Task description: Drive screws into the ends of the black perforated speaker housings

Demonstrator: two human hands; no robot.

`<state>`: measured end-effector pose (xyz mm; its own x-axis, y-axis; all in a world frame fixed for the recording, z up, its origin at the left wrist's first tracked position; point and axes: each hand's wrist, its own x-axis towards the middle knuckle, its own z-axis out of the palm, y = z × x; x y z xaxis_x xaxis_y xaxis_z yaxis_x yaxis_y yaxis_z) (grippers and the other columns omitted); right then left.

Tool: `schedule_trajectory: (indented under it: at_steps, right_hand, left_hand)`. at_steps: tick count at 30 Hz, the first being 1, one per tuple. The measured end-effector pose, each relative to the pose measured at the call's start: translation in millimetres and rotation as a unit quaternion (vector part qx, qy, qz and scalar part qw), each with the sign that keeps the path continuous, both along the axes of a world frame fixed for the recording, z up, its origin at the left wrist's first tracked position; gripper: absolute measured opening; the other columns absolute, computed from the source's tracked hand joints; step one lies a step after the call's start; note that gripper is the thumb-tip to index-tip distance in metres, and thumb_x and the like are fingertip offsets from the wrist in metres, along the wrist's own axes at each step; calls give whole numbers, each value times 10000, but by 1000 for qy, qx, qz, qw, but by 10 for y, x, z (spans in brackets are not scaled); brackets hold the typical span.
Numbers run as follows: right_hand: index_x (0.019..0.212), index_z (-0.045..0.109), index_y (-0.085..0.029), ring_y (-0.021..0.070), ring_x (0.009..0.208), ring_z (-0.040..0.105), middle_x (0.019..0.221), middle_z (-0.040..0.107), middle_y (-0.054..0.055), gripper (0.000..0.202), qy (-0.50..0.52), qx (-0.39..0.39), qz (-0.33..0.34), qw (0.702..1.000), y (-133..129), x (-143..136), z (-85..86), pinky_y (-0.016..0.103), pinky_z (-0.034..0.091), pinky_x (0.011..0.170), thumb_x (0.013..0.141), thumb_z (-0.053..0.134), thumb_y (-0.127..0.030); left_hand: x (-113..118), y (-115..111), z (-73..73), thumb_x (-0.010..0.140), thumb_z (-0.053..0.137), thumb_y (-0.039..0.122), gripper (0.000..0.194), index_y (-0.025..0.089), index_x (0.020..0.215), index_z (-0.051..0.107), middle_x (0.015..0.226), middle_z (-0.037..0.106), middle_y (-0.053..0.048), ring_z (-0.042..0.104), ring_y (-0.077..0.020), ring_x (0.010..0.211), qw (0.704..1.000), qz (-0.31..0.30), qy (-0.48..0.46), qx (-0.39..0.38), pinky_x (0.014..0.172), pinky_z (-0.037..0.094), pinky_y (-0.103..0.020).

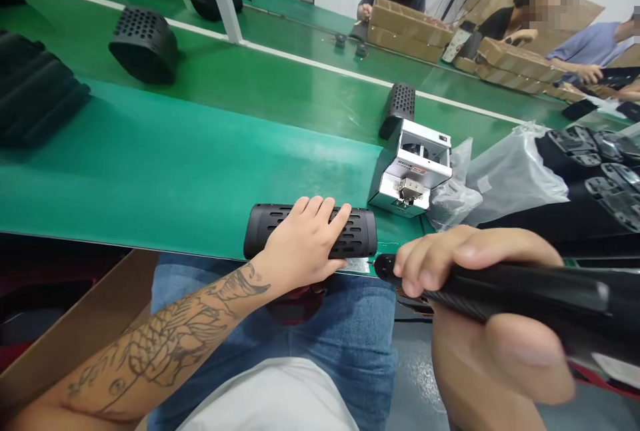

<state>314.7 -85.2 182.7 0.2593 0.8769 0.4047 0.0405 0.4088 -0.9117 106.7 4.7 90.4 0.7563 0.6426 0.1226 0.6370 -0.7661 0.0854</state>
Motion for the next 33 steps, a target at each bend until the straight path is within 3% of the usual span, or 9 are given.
schedule_trajectory:
  at_steps: [4,10,15,20,28,30,33]
  right_hand:
    - [1026,784,-165,254,476,612,657,644,61,256,10,92,74,993,190,-134,-122,485,553,473,871,741,-364]
    - [994,768,-174,226,483,619,663,641,43,302,44,79,67,994,306,-156,-246,427,542,481,880,789,-453]
    - [997,754,-194,212,470,601,666,645,28,260,23,90,98,991,309,-199,-269,408,515,448,872,796,-417]
    - [934,775,-267,208,474,586,635,634,7,283,4,14,85,996,287,-243,-202,422,526,466,860,867,-524]
    - [970,773,-204,181,418,563,620,632,7,257,24,78,139,987,449,-152,-324,389,519,415,839,833,-415]
    - [966,774,-211,192,418,594,625,656,10,232,-2,65,188,980,472,-133,-312,396,552,421,862,830,-410]
    - [927,778,-209,209,438,620,630,666,22,249,-8,20,164,986,435,-139,-234,413,577,453,851,866,-429]
  left_hand:
    - [12,0,-5,843,791,639,984,56,1566,469,1341,609,-248,562,-412,1219,1000,5,1,-3,1107,356,-516]
    - [4,0,-5,855,781,635,973,58,1569,462,1348,605,-257,560,-422,1234,1000,4,3,-5,1105,349,-516]
    - [16,13,18,863,766,630,951,63,1564,465,1318,613,-251,566,-422,1213,1000,3,8,-14,1087,355,-515]
    - [34,37,29,858,761,635,939,50,1537,482,1237,635,-233,585,-407,1138,1000,-2,9,-15,1047,363,-508]
    - [42,40,48,887,734,627,943,17,1552,461,1252,637,-254,587,-418,1154,1000,-9,18,-17,1050,350,-505]
    - [42,36,48,887,733,626,950,14,1560,456,1264,635,-258,587,-420,1164,1000,-8,20,-16,1054,349,-504]
    - [35,32,46,892,728,626,954,14,1570,453,1289,629,-267,585,-429,1180,1000,-6,20,-12,1052,353,-507]
